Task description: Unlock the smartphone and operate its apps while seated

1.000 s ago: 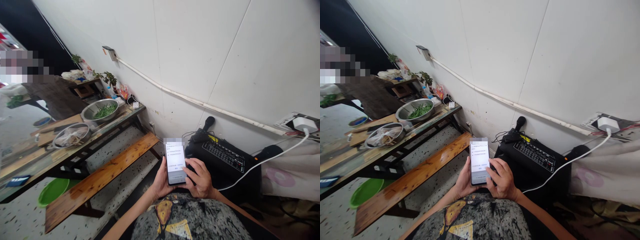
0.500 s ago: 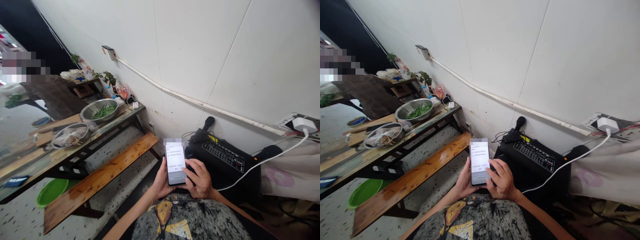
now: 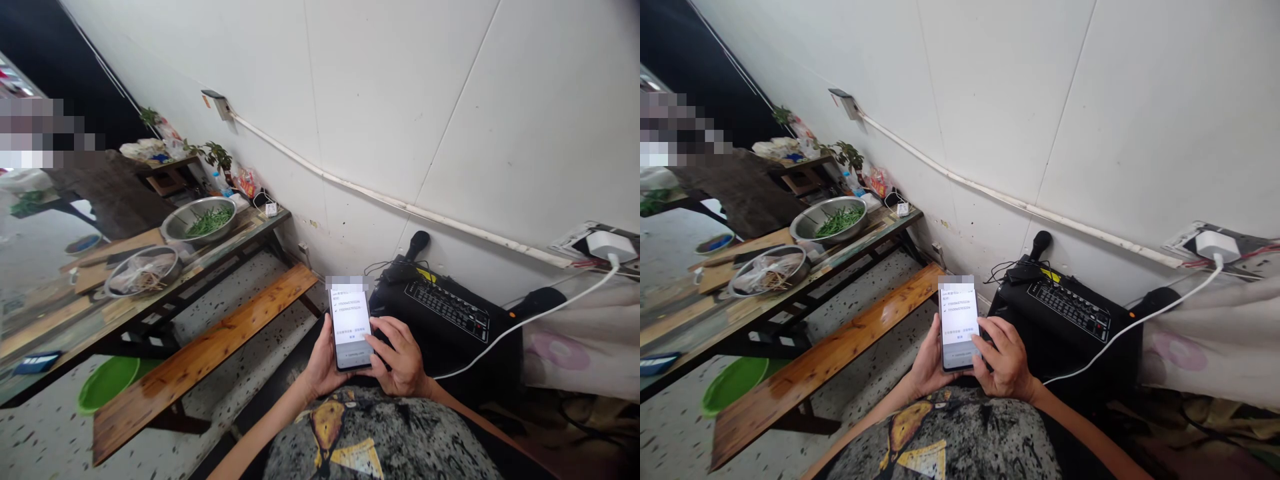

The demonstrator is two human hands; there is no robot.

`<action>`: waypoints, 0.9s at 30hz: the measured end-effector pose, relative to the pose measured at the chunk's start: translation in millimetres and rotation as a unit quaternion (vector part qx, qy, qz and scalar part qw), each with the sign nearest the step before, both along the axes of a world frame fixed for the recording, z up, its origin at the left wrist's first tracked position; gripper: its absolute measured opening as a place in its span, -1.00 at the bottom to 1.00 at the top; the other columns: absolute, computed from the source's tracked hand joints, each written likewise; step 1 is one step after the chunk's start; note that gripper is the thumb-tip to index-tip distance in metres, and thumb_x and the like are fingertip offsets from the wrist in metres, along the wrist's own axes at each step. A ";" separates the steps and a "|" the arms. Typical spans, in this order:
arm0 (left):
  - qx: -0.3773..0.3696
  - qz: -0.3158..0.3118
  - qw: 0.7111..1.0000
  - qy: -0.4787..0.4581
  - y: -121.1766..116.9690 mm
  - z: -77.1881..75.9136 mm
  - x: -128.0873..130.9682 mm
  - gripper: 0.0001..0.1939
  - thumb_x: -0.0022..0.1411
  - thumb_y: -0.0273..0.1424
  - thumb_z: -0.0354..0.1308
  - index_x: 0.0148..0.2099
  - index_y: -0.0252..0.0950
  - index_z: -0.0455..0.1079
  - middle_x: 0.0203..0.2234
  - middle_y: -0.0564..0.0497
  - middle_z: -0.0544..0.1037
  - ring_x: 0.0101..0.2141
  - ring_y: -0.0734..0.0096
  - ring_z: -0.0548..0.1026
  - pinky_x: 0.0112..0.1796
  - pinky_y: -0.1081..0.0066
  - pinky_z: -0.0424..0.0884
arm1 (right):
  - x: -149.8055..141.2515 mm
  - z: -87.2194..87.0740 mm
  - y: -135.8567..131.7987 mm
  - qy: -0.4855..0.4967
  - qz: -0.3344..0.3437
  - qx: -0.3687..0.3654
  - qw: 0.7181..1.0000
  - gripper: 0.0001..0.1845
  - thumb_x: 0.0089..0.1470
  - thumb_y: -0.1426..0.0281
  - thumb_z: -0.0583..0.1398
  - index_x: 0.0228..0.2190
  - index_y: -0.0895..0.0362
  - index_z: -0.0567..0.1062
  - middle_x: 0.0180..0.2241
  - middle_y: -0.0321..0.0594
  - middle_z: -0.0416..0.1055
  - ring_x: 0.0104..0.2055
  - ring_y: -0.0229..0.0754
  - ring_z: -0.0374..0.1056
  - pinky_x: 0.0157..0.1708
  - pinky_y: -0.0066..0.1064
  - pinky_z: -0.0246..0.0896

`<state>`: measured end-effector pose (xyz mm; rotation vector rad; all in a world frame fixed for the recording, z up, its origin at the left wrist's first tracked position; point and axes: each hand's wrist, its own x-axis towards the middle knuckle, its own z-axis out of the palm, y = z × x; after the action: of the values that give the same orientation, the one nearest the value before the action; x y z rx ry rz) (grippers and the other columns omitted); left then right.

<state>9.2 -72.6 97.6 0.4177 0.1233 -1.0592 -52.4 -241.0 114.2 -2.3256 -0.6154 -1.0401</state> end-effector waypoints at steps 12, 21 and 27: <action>0.003 0.008 1.000 0.004 -1.0 -2.2 0.8 -0.24 0.31 0.13 -0.18 0.20 -0.42 0.30 -0.04 -0.27 0.50 -0.04 0.00 0.46 -0.04 0.13 0.35 | -0.2 -1.6 -0.4 0.001 -0.017 -0.001 1.000 -0.68 0.03 0.47 0.13 -0.15 0.22 0.53 0.03 0.10 0.35 0.05 0.10 0.26 -0.10 -0.02 0.38; -0.018 0.009 1.000 -0.002 -0.3 -24.3 9.7 -0.23 0.32 0.13 -0.22 0.15 -0.43 0.34 -0.08 -0.27 0.52 -0.13 0.05 0.50 -0.11 0.11 0.40 | 6.0 -19.6 2.3 0.039 -0.032 -0.008 0.999 -0.69 0.07 0.48 0.14 -0.13 0.25 0.51 0.03 0.13 0.33 0.06 0.10 0.23 -0.05 0.02 0.33; -0.016 0.013 1.000 0.002 1.4 -27.3 8.9 -0.25 0.32 0.12 -0.19 0.14 -0.44 0.35 -0.09 -0.27 0.53 -0.21 0.11 0.53 -0.18 0.14 0.43 | 5.8 -25.8 2.6 0.054 -0.032 -0.015 0.998 -0.70 0.07 0.48 0.14 -0.15 0.26 0.52 0.04 0.13 0.32 0.07 0.11 0.21 -0.03 0.02 0.32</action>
<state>18.1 -71.3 70.3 0.3843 0.1141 -1.0346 -46.6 -238.3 88.4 -2.4248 -0.5215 -0.9307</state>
